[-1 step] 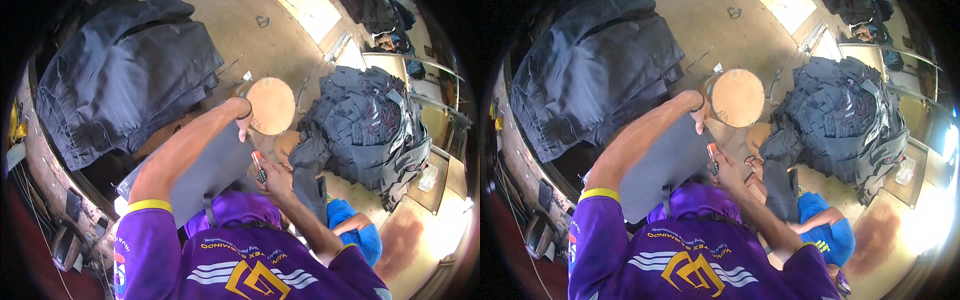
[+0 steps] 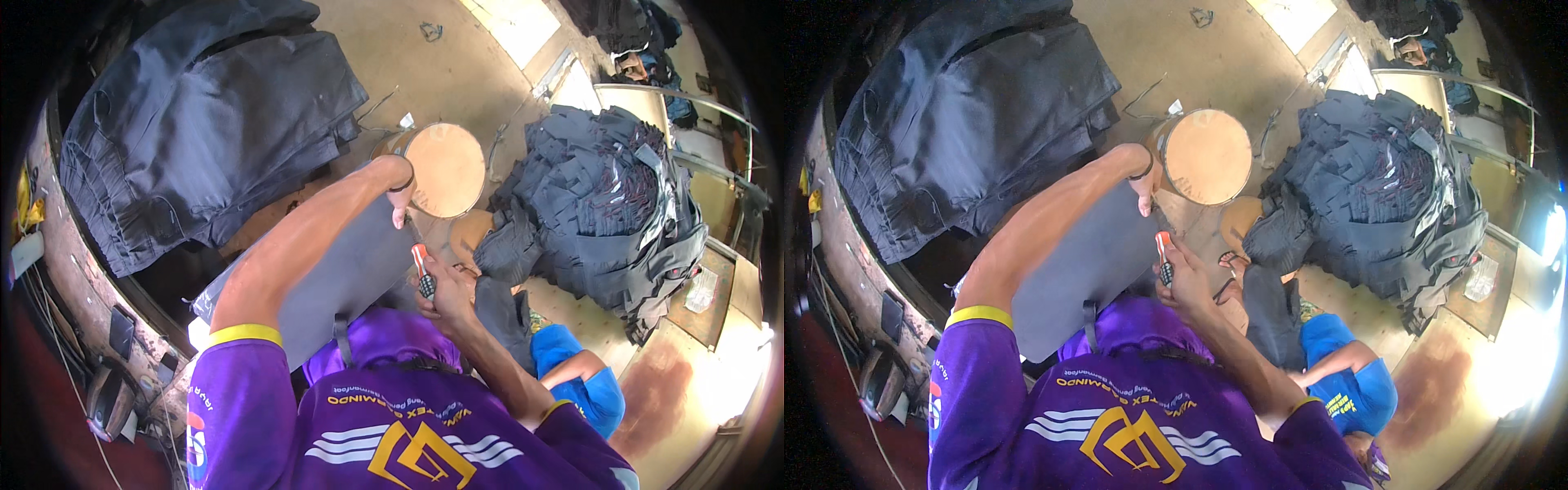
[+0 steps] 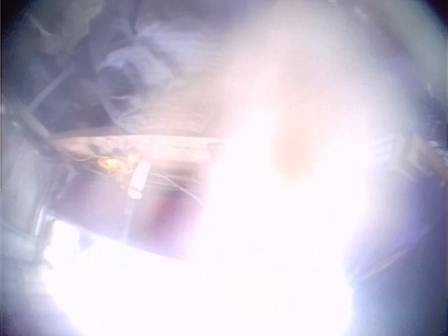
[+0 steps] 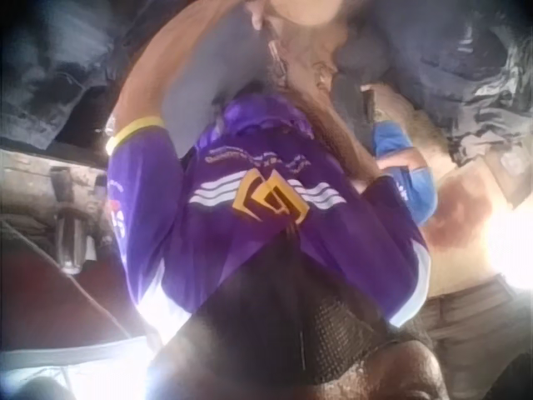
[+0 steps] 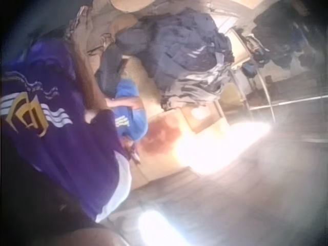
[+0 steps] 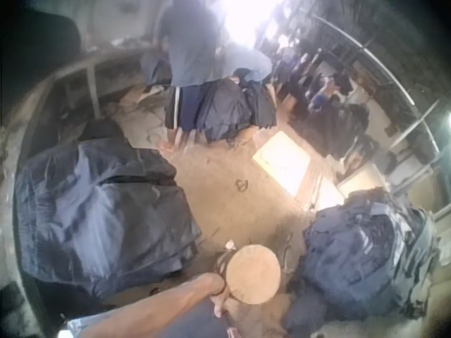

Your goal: The person aligns a dark fabric piece on a workbench, places a template on top, and uses a rotary cutter to trim the fabric along the template's edge. The cut fabric is set aside, and the process is repeated with another piece.

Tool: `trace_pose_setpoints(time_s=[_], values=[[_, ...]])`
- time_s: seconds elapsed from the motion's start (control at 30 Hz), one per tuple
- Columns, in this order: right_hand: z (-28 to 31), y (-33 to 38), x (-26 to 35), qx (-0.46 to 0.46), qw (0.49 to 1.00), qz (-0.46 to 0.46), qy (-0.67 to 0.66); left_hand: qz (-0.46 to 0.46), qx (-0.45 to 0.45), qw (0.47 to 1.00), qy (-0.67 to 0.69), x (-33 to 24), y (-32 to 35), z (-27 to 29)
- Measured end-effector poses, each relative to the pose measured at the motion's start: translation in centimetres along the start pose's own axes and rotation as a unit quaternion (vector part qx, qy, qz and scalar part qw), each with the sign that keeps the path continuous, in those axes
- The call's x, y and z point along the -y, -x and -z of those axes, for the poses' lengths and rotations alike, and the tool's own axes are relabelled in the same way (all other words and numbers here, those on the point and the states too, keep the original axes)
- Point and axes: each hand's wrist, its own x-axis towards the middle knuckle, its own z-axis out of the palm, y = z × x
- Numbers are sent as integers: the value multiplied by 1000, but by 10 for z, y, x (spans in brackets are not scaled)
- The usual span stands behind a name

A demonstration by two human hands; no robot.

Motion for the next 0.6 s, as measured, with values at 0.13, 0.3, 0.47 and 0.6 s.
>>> trace_pose_setpoints(time_s=[0.13,0.3,0.47,0.6], values=[[8,6,7,-75,953,136,259,-5,2,1000,-7,-2,-5,7],[13,-11,23,-31,946,95,308,1,-15,1000,3,5,6,5],[-13,5,22,10,898,-160,-409,-1,-24,1000,7,8,5,3],[9,5,19,-101,917,175,345,-5,-3,1000,-24,6,0,13]])
